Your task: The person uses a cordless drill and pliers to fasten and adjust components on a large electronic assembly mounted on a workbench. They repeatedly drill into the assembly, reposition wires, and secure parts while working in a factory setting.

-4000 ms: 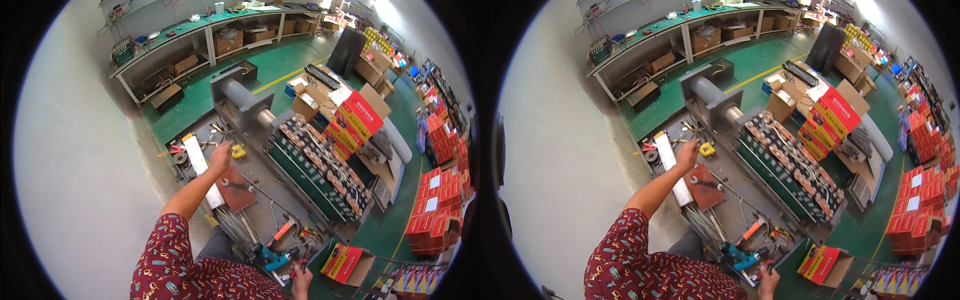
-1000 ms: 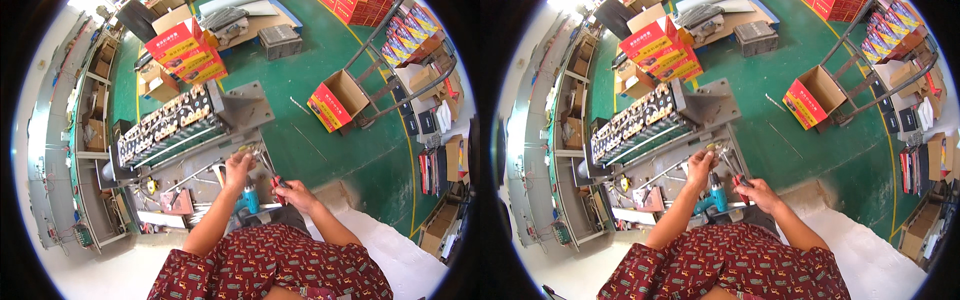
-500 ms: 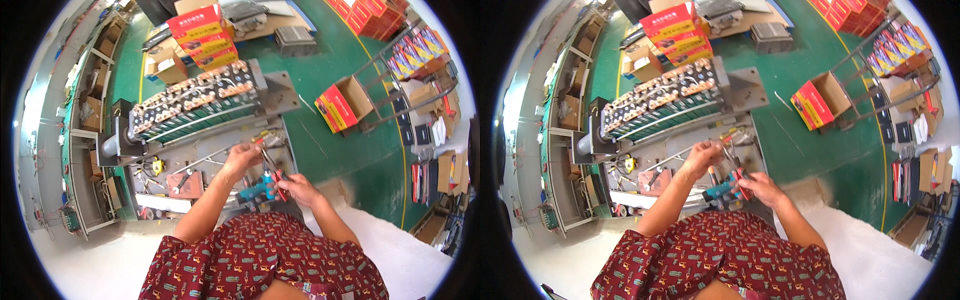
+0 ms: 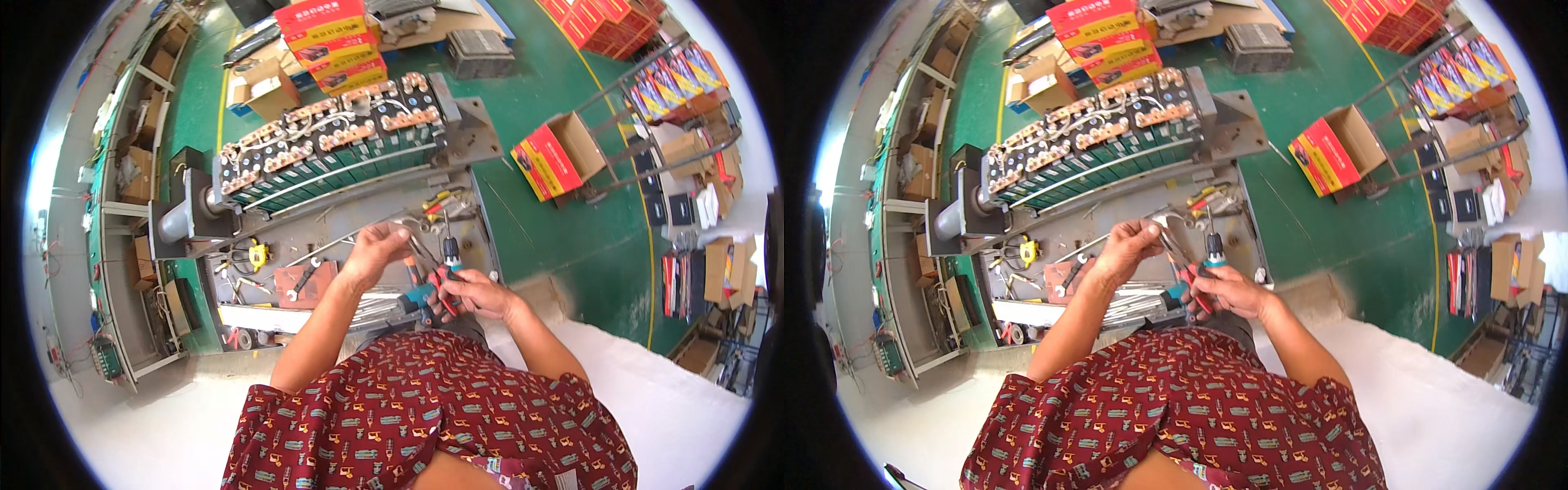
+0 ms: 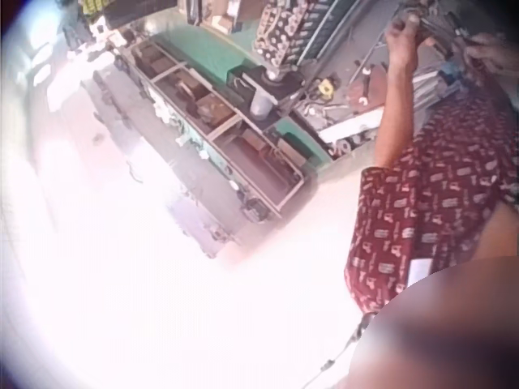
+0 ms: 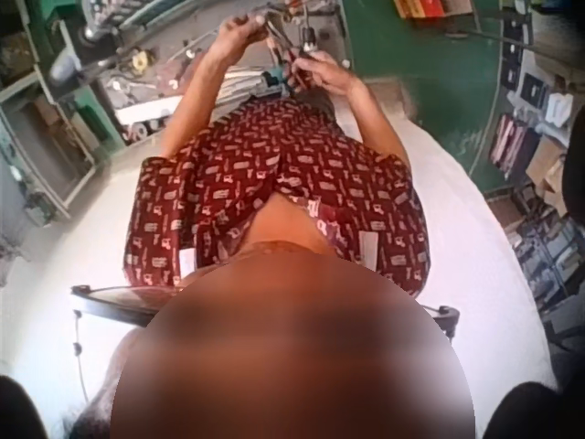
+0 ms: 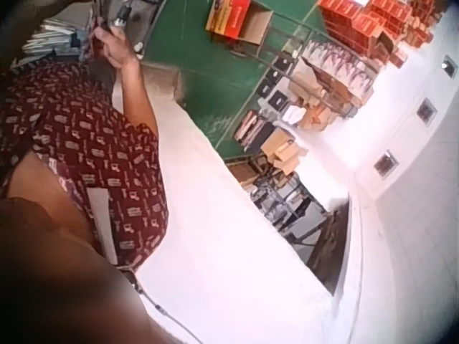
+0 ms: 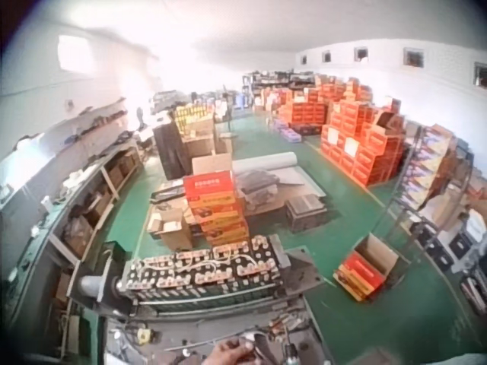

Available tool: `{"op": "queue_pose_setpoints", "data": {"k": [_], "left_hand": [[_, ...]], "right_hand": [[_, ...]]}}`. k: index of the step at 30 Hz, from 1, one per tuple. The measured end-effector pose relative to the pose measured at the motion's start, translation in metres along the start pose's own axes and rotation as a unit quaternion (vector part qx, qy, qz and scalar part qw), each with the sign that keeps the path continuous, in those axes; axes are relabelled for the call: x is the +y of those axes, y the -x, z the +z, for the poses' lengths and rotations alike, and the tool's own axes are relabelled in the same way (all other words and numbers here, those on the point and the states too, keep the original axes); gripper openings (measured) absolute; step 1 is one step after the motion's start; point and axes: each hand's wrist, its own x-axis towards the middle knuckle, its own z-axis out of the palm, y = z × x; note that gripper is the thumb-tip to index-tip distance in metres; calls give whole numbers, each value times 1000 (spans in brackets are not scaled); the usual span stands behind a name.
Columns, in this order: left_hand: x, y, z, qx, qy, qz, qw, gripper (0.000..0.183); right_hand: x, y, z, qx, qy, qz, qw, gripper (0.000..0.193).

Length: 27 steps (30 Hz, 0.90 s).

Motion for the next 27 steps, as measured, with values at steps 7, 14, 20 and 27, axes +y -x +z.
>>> {"op": "queue_pose_setpoints", "data": {"k": [7, 14, 20, 27], "left_hand": [[-36, -8, -1, 15, 2, 6, 1000, 30], [-92, -17, 56, -56, -645, -24, 762, 74], [-173, -37, 72, -31, -763, -74, 641, 106], [-181, -34, 63, 20, -741, -106, 663, 111]], "right_hand": [[15, 12, -6, 30, 39, -38, 998, 35], [19, 50, -40, 143, -63, -131, 979, 35], [8, 71, -64, 135, -83, -151, 976, 38], [-14, 63, -81, 86, -67, -153, 982, 40]]}}
